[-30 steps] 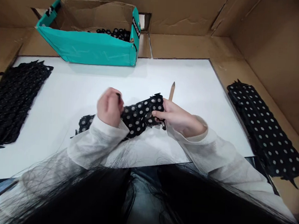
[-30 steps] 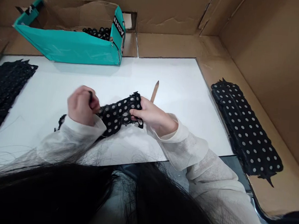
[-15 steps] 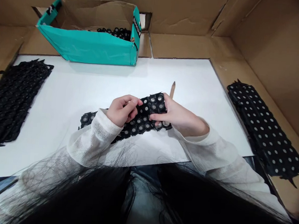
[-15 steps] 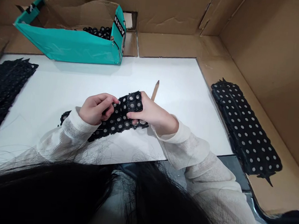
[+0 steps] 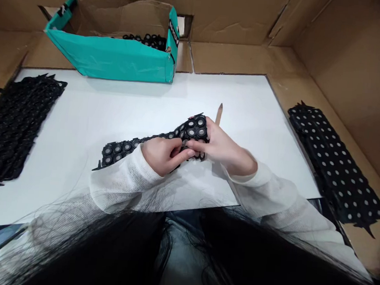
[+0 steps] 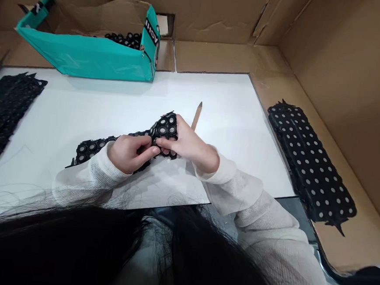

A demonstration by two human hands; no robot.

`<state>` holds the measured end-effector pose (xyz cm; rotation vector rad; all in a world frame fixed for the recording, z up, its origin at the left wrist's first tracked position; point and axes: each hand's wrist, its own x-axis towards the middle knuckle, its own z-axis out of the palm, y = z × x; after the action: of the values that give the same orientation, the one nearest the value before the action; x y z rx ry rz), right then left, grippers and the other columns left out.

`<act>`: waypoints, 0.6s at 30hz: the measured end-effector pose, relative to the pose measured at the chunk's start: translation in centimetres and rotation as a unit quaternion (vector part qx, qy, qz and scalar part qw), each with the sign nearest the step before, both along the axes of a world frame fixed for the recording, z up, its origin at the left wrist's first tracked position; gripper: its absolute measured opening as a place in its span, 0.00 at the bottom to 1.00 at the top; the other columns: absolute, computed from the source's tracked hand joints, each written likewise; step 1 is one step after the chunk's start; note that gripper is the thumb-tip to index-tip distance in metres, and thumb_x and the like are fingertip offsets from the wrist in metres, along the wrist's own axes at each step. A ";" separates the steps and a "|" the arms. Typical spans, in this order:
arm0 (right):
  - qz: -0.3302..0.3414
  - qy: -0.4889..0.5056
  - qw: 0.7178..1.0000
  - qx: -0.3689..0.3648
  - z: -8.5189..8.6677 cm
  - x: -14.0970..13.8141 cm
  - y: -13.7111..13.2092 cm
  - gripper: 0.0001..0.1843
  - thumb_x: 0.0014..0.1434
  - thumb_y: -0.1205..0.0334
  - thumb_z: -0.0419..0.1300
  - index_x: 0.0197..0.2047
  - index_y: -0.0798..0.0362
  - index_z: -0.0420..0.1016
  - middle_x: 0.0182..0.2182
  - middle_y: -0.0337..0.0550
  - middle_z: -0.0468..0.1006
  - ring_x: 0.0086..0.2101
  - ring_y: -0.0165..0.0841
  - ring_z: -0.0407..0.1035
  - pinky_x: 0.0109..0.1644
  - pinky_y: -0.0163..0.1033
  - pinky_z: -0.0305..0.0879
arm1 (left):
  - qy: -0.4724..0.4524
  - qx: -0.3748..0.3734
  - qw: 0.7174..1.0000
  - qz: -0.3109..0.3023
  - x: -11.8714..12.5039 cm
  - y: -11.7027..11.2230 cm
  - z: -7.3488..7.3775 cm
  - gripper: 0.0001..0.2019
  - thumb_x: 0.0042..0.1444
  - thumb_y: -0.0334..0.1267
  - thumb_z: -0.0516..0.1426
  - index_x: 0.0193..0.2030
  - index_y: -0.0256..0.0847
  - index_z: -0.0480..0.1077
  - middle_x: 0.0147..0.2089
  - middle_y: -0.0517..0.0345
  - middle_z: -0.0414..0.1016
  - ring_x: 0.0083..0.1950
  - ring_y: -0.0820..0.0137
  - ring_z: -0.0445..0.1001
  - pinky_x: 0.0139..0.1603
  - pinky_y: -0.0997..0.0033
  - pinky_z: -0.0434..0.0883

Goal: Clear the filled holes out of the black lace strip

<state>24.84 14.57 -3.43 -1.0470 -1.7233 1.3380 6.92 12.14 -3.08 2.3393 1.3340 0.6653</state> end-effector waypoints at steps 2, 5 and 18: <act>-0.051 0.006 0.997 0.061 -0.6 -0.9 -0.2 0.24 0.50 0.60 0.63 0.48 0.52 0.59 0.41 0.45 0.70 0.44 0.38 0.67 0.48 0.47 0.67 | -0.002 -0.016 1.000 0.001 0.1 0.1 0.0 0.19 0.57 0.50 0.48 0.21 0.40 0.60 0.15 0.63 0.57 0.17 0.76 0.56 0.21 0.74 0.53; -0.085 0.041 0.992 0.087 -1.0 -1.9 -0.4 0.23 0.52 0.59 0.61 0.49 0.52 0.58 0.47 0.48 0.67 0.50 0.39 0.63 0.57 0.49 0.61 | -0.022 -0.042 0.999 0.005 0.2 0.3 0.0 0.16 0.59 0.43 0.44 0.22 0.40 0.58 0.15 0.64 0.55 0.17 0.76 0.56 0.21 0.73 0.53; -0.102 0.103 0.989 -0.010 -1.2 -2.0 0.8 0.18 0.52 0.52 0.61 0.42 0.51 0.61 0.40 0.44 0.71 0.43 0.34 0.65 0.50 0.44 0.65 | -0.138 0.017 0.973 0.184 0.0 1.4 -0.7 0.11 0.56 0.33 0.44 0.23 0.41 0.58 0.17 0.63 0.57 0.19 0.74 0.56 0.23 0.72 0.54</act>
<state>22.81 15.34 -4.67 -1.0264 -1.4144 1.2867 6.90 13.54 -3.73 1.9450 1.6427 1.0878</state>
